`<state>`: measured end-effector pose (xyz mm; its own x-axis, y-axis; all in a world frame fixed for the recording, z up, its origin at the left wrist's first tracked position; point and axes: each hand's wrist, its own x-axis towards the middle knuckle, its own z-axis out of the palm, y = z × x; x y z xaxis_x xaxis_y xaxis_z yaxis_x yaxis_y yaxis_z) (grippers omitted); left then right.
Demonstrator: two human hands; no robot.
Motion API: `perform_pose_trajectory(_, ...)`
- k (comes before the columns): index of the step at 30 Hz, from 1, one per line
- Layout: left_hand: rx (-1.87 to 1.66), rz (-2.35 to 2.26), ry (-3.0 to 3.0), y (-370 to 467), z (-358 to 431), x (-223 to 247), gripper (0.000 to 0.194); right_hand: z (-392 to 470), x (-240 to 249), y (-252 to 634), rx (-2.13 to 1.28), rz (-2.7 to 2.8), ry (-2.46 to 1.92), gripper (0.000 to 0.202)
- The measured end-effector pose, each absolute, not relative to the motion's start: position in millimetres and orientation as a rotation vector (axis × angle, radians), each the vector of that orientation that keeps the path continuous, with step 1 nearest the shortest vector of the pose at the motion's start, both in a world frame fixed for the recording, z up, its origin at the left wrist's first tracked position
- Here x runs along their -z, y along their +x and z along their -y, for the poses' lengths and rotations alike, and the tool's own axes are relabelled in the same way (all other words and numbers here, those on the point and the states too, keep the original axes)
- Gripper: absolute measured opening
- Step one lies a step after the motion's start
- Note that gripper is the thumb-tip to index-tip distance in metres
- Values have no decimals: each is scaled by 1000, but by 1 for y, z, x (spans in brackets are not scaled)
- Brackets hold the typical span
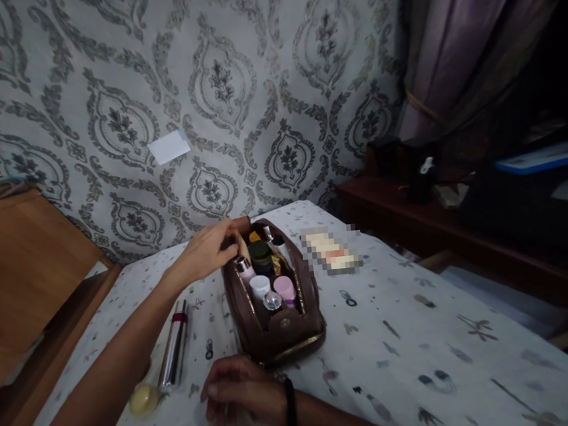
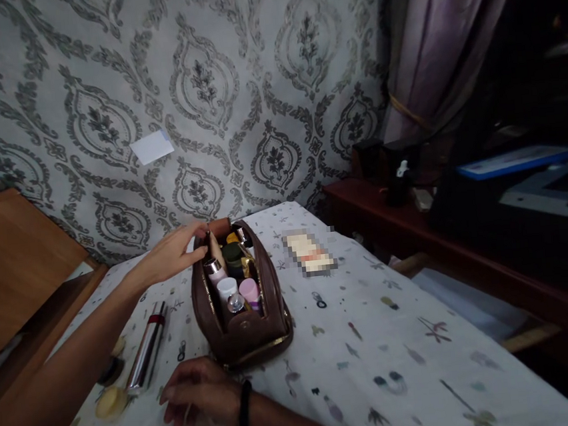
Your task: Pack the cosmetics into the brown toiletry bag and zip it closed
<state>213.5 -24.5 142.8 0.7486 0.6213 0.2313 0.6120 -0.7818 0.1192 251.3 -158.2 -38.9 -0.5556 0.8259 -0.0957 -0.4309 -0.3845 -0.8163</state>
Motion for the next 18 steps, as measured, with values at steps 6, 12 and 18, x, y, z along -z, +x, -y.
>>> perform_pose_trajectory(6, -160, -1020, 3202, 217, 54, -137, 20, 159, 34, 252, -2021, 975, -661, 64)
perform_pose_trajectory(12, -139, -993, 3159, 222, 57, -129, 21, 158, 38, 251, -2031, 973, -642, 65)
perform_pose_trajectory(18, -253, -889, 3017, 220, 51, -126, 25, 157, 38, 250, -2021, 990, -630, 61)
